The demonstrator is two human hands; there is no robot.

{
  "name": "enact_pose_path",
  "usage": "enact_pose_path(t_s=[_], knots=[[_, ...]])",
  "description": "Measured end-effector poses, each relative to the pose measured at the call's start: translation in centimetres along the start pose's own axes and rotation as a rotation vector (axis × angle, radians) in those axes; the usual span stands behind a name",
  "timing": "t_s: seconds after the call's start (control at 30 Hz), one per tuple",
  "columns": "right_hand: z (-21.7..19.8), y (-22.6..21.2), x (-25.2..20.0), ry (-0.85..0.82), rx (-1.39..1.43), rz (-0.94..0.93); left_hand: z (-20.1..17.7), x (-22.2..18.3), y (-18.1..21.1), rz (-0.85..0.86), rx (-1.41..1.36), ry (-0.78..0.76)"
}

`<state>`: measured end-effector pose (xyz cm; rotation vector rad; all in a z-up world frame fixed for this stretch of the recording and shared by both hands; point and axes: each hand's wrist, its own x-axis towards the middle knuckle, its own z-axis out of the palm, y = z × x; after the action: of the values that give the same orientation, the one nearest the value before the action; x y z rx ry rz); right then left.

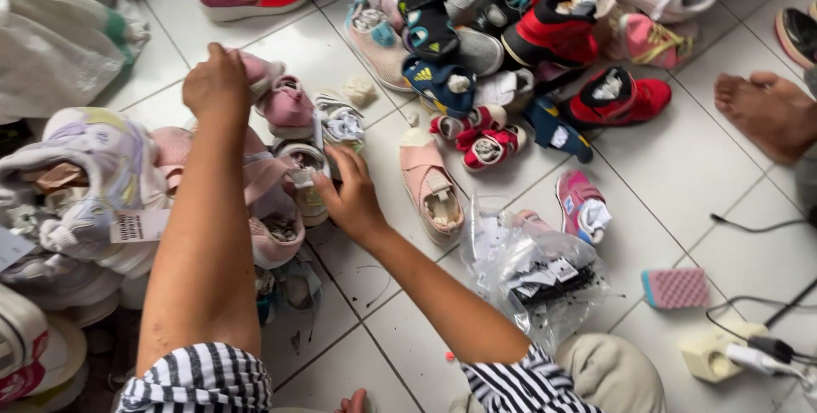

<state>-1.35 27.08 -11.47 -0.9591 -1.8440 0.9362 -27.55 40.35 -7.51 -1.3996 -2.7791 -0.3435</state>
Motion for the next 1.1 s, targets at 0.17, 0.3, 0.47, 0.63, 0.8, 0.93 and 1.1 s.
enact_pose_path(t_s=[0.17,0.3,0.47,0.63,0.8,0.93,1.1], knots=[[-7.2,-1.9,-10.7,0.034,0.002,0.055,-1.3,0.5,-1.4,-0.217,0.08,-0.266],[-13.8,-0.8,-16.3,0.05,-0.028,0.139,-1.7,-1.3,-2.1,-0.223,-0.072,-0.332],[-18.7,-1.4,-21.9,-0.048,-0.033,0.172,-1.9,-2.5,-1.7,-0.049,-0.01,-0.112],[-21.8,-3.8,-23.4,-0.066,0.105,0.275,-5.4,-4.2,1.3,-0.119,0.096,-0.284],[-27.8,-3.1,-20.7,-0.041,0.052,0.11,-4.9,-5.5,2.5,-0.094,0.316,-0.265],[-33.8,4.3,-19.6,0.425,-0.145,0.334,-5.8,-13.7,8.8,0.156,0.072,0.045],[-38.0,16.4,-21.5,0.614,-0.438,0.527,3.2,-28.2,16.6,0.904,0.242,0.695]])
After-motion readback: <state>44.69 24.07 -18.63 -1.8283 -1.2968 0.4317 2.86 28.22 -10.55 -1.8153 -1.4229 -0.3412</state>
